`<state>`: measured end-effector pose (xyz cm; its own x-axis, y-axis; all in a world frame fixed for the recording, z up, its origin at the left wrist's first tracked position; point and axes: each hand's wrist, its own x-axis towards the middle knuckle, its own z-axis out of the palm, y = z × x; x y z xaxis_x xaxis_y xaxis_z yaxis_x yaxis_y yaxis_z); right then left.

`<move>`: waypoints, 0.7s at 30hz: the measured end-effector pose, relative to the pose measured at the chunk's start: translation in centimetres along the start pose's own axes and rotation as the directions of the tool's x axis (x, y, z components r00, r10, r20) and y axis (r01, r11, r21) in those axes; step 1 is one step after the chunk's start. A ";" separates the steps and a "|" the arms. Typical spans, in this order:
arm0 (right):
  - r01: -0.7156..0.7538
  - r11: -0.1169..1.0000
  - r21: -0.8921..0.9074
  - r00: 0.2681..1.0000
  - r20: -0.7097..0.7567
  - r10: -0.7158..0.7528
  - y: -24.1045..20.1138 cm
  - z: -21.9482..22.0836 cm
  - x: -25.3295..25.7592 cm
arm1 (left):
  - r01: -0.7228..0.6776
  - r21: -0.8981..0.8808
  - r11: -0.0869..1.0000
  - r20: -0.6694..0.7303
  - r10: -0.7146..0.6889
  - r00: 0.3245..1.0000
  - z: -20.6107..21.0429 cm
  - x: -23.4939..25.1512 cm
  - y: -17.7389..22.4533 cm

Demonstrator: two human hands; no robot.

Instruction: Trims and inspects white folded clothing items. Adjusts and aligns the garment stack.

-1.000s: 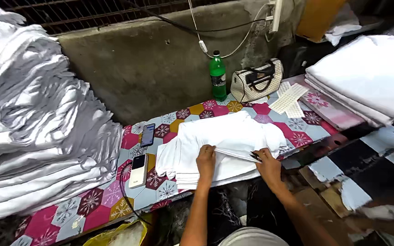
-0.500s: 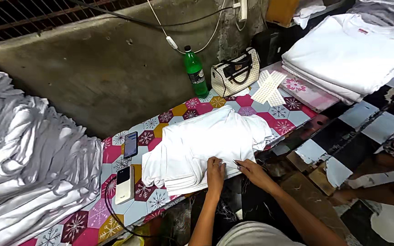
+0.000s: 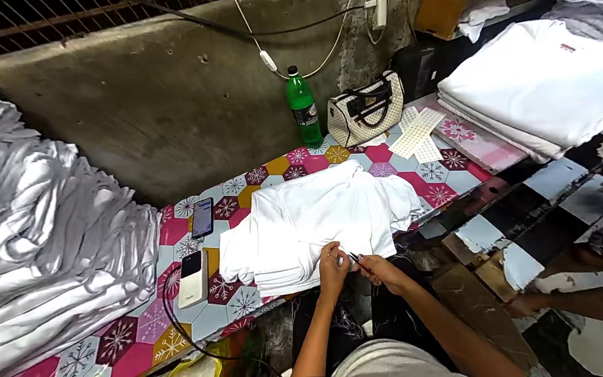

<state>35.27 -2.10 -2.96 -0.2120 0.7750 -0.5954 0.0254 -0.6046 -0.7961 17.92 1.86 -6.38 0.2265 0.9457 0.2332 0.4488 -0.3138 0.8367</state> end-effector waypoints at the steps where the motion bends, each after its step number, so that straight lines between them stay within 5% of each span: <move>1: -0.005 1.000 0.006 1.000 0.008 0.005 0.0 0.1 0.2 | 0.025 -0.015 1.000 0.006 -0.025 1.000 -0.1 -0.2 0.1; 16: -0.025 0.999 -0.024 0.994 -0.105 0.022 0.0 0.6 2.2 | 0.002 0.064 0.998 -0.009 -0.002 1.000 0.4 -0.5 -0.8; 19: -0.021 1.000 -0.012 0.995 -0.099 0.019 0.5 0.2 1.9 | -0.018 0.222 0.975 0.254 -0.040 0.966 -1.6 -1.2 0.1; 21: -0.031 0.999 -0.029 0.996 -0.080 0.029 0.4 -0.3 1.3 | -0.023 0.350 0.937 0.628 -0.216 0.748 -4.2 -1.2 1.8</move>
<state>35.31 -1.27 -4.06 -0.1327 0.7693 -0.6250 0.0606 -0.6231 -0.7798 14.81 0.47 -3.06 0.6152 0.7215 -0.3179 0.7175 -0.3452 0.6050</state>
